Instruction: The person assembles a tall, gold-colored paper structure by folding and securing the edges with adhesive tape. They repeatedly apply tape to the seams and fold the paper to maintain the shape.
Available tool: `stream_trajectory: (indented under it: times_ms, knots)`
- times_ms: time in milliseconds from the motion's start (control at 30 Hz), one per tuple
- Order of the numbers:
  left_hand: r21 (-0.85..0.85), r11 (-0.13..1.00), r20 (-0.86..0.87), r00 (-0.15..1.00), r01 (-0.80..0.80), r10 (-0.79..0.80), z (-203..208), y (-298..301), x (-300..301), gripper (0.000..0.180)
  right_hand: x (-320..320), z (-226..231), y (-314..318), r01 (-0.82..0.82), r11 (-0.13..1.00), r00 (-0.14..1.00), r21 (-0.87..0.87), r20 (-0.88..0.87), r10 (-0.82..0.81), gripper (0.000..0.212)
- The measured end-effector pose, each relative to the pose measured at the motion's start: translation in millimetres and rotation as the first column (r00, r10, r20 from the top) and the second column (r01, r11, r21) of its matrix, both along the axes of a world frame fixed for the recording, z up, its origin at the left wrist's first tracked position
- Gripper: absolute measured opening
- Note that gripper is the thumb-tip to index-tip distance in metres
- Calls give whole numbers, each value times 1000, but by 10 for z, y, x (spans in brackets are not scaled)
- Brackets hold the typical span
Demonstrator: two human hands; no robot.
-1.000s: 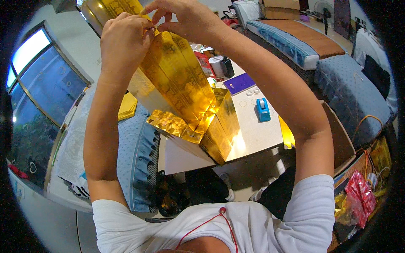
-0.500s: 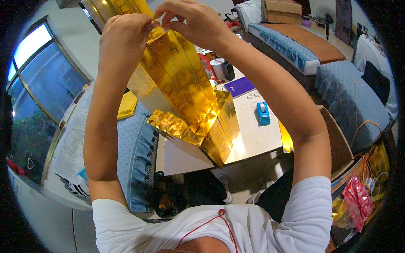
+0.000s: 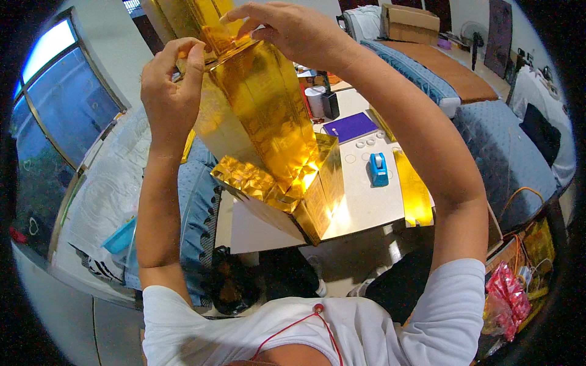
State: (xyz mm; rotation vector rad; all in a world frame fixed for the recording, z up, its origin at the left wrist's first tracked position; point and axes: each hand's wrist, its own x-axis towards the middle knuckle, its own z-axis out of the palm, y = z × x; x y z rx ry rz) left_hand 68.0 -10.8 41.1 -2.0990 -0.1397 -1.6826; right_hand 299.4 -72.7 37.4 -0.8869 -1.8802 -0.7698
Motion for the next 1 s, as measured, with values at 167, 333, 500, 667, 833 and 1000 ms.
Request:
stream_trajectory:
  times_ms: [167, 333, 500, 667, 833, 1000]
  knots:
    - [-325, 927, 27, 982, 185, -186, -171, 177, -50, 24, -127, 145, -176, -7, 983, 999, -185, 38, 14, 37]
    - [-330, 913, 49, 970, 240, -237, -226, 180, -14, 25, -106, 263, -234, -26, 922, 1000, -386, 2, 29, 42]
    - [-295, 926, 52, 971, 237, -232, -247, 206, -30, 25, -123, 290, -264, -77, 901, 997, -427, -34, 69, 48]
    - [-285, 929, 49, 971, 238, -234, -257, 175, -20, 24, -71, 301, -218, -46, 914, 998, -402, 30, 64, 49]
    - [-283, 931, 59, 973, 231, -223, -271, 158, -21, 23, -169, 321, -369, -15, 814, 999, -581, -47, -15, 52]
    - [-266, 930, 71, 968, 252, -242, -291, 153, 8, 23, -163, 330, -400, 74, 837, 997, -542, 45, -59, 48]
